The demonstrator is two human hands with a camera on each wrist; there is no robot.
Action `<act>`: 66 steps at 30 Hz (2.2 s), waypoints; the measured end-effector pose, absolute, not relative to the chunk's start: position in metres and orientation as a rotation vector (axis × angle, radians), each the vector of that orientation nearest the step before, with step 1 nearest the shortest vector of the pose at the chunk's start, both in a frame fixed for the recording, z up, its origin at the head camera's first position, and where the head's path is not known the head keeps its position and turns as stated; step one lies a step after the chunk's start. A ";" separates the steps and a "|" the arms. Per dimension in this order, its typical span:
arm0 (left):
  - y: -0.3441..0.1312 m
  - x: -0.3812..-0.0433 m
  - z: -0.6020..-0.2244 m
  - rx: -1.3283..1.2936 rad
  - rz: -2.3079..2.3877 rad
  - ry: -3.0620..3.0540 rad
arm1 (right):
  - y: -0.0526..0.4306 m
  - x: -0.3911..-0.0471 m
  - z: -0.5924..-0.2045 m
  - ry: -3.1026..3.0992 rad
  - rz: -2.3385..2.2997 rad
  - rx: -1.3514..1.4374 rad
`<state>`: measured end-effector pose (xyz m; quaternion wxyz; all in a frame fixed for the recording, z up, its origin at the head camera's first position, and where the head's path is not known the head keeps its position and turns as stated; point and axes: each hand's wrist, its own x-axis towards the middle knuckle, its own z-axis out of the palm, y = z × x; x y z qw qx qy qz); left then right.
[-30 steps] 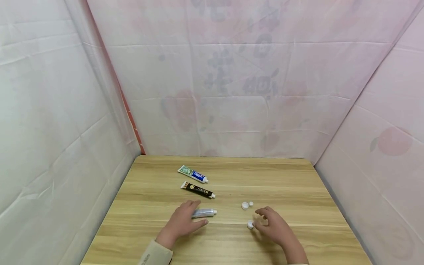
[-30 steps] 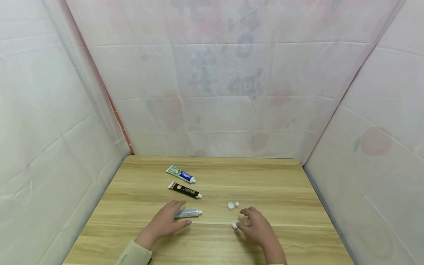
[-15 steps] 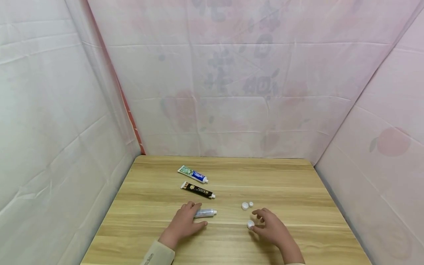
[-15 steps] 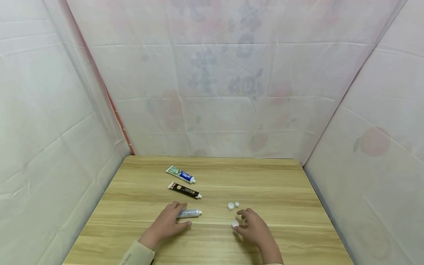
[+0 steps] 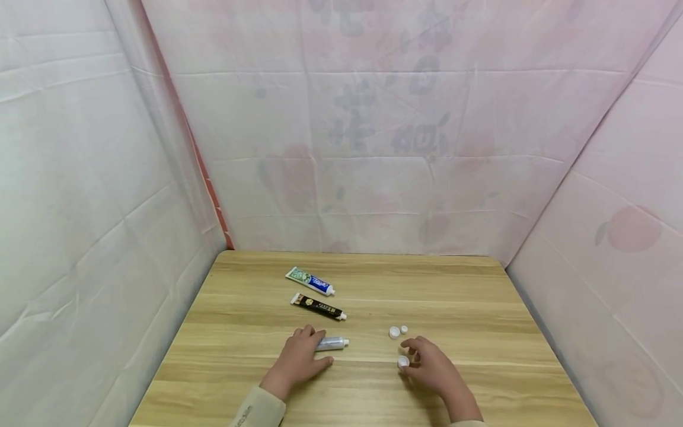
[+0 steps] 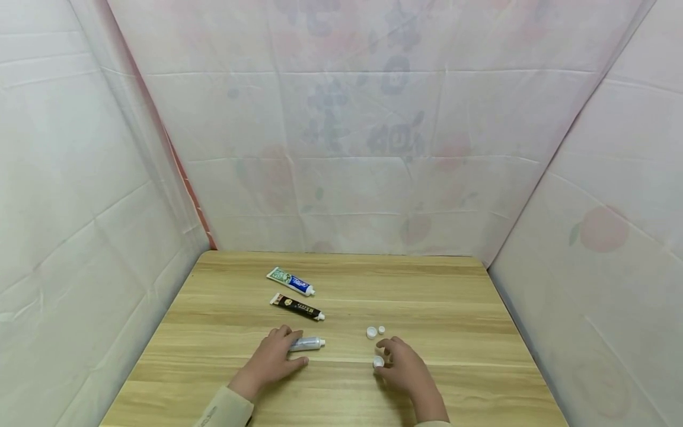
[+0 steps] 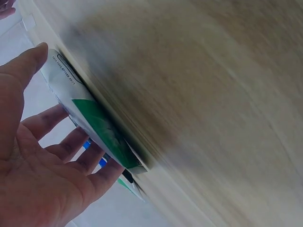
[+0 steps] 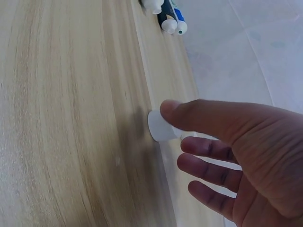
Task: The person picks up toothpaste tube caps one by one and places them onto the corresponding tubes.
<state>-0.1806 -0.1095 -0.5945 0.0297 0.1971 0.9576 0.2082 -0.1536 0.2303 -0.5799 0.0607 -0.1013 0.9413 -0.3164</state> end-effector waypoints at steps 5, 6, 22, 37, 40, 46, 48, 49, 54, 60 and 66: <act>-0.108 -0.182 -0.596 0.587 0.623 2.955 | 0.231 -0.156 -0.584 2.817 -0.964 -0.338; -0.108 -0.182 -0.596 0.584 0.625 2.958 | 0.231 -0.156 -0.585 2.811 -0.968 -0.345; -0.106 -0.184 -0.598 0.589 0.643 3.035 | 0.232 -0.156 -0.589 2.769 -0.987 -0.380; -0.111 -0.188 -0.606 0.621 0.634 3.053 | 0.233 -0.153 -0.586 2.850 -0.988 -0.335; -0.113 -0.188 -0.604 0.619 0.642 3.051 | 0.232 -0.154 -0.585 2.872 -0.988 -0.328; -0.117 -0.191 -0.598 0.625 0.771 3.041 | 0.230 -0.154 -0.584 2.902 -1.003 -0.283; -0.119 -0.192 -0.597 0.629 0.820 3.041 | 0.229 -0.154 -0.582 2.908 -1.012 -0.274; -0.120 -0.192 -0.596 0.637 0.841 3.042 | 0.229 -0.154 -0.582 2.909 -1.014 -0.275; -0.121 -0.192 -0.594 0.658 0.884 3.044 | 0.227 -0.153 -0.578 2.913 -0.999 -0.262; -0.119 -0.188 -0.590 0.705 0.893 3.080 | 0.225 -0.153 -0.573 2.913 -0.998 -0.264; -0.112 -0.184 -0.582 0.778 0.905 3.105 | 0.224 -0.152 -0.571 2.924 -0.999 -0.257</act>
